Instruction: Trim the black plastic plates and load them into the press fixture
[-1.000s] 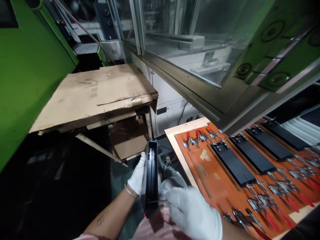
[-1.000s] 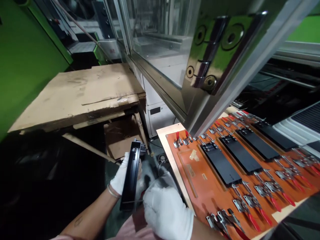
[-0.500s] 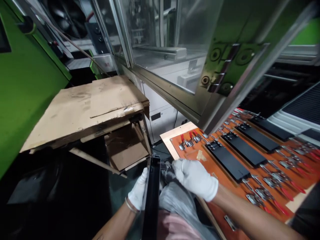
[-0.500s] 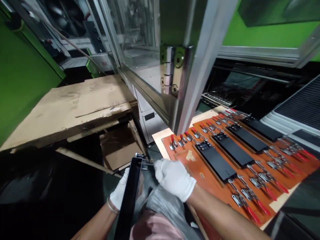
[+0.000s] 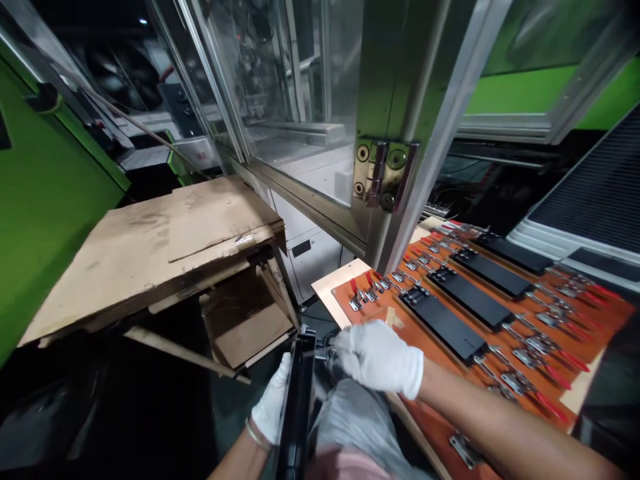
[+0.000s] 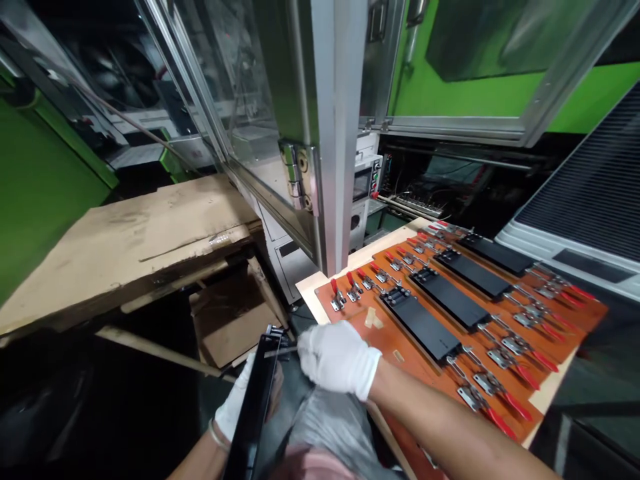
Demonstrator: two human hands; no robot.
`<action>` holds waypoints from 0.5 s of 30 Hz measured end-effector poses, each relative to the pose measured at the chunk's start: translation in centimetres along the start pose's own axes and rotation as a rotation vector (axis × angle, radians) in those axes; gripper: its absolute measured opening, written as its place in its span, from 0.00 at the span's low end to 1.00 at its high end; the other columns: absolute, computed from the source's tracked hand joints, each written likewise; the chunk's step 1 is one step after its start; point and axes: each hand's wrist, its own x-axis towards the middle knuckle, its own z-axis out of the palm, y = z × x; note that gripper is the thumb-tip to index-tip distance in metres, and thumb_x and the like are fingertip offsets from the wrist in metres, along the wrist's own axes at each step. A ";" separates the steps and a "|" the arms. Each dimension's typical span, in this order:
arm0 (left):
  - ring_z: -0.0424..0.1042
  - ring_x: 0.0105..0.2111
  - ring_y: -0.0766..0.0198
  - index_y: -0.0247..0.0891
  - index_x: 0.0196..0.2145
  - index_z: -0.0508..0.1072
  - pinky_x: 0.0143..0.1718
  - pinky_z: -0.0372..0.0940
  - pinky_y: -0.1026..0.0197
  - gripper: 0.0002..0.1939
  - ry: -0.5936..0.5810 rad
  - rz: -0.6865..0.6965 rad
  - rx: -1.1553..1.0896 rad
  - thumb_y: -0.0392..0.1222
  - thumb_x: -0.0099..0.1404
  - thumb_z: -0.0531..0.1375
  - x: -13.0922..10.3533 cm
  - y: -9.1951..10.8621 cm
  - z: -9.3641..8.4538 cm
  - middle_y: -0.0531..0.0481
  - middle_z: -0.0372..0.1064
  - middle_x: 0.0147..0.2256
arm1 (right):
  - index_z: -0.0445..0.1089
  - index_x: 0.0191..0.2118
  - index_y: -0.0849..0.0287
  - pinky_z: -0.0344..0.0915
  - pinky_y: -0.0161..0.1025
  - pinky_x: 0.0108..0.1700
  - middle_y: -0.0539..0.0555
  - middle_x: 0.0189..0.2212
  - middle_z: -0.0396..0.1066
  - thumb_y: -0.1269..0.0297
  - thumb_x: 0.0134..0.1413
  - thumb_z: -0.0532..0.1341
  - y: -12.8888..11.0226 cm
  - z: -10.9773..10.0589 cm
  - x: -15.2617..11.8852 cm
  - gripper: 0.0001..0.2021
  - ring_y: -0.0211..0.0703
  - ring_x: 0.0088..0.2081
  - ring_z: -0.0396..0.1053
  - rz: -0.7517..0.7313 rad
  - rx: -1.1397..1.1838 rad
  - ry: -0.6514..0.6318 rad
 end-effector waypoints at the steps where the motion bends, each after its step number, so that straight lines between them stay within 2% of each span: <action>1: 0.58 0.13 0.71 0.37 0.20 0.64 0.15 0.50 0.66 0.29 -0.010 -0.021 -0.031 0.69 0.51 0.62 0.1 0.0 -0.1 0.57 0.58 0.14 | 0.70 0.28 0.57 0.49 0.34 0.27 0.50 0.25 0.72 0.68 0.54 0.55 0.0 -0.1 0.1 0.08 0.37 0.24 0.65 -0.025 -0.030 -0.014; 5: 0.60 0.15 0.71 0.36 0.22 0.66 0.17 0.52 0.68 0.27 -0.027 -0.069 -0.110 0.64 0.51 0.66 0.1 -0.1 -0.3 0.56 0.60 0.16 | 0.71 0.28 0.58 0.49 0.34 0.28 0.50 0.25 0.72 0.71 0.54 0.53 0.2 -0.7 0.4 0.10 0.37 0.25 0.65 0.121 -0.073 0.115; 6: 0.59 0.15 0.71 0.36 0.21 0.66 0.16 0.52 0.68 0.27 -0.033 -0.073 -0.099 0.65 0.51 0.66 0.0 -0.2 -0.3 0.56 0.60 0.15 | 0.70 0.27 0.58 0.50 0.34 0.29 0.50 0.25 0.72 0.70 0.53 0.54 0.3 -0.9 0.5 0.09 0.37 0.25 0.65 0.098 -0.056 0.117; 9: 0.58 0.13 0.71 0.36 0.19 0.65 0.15 0.51 0.68 0.29 -0.030 -0.081 -0.056 0.67 0.51 0.64 -0.1 -0.2 -0.1 0.56 0.59 0.14 | 0.70 0.25 0.58 0.49 0.34 0.28 0.49 0.24 0.71 0.68 0.49 0.57 0.4 -1.4 0.5 0.07 0.36 0.24 0.63 -0.084 -0.060 0.019; 10: 0.59 0.13 0.71 0.36 0.19 0.66 0.15 0.51 0.68 0.28 -0.020 -0.088 -0.049 0.66 0.51 0.64 -0.2 -0.1 0.1 0.55 0.60 0.14 | 0.70 0.25 0.58 0.49 0.34 0.28 0.49 0.24 0.71 0.69 0.49 0.56 0.4 -1.5 0.6 0.07 0.36 0.24 0.62 -0.095 -0.078 -0.001; 13: 0.63 0.16 0.70 0.35 0.22 0.70 0.17 0.55 0.69 0.25 0.008 -0.085 -0.063 0.61 0.47 0.69 -0.4 0.0 1.1 0.54 0.65 0.16 | 0.71 0.26 0.59 0.49 0.34 0.28 0.50 0.25 0.72 0.70 0.50 0.55 0.3 -1.8 0.7 0.08 0.36 0.24 0.62 0.012 -0.087 0.046; 15: 0.63 0.16 0.71 0.34 0.22 0.70 0.17 0.55 0.69 0.25 0.002 -0.095 -0.075 0.60 0.44 0.71 -0.6 0.1 1.7 0.54 0.65 0.16 | 0.70 0.24 0.58 0.51 0.33 0.29 0.50 0.24 0.71 0.70 0.49 0.56 0.4 -1.8 0.9 0.07 0.35 0.24 0.61 -0.014 -0.046 0.064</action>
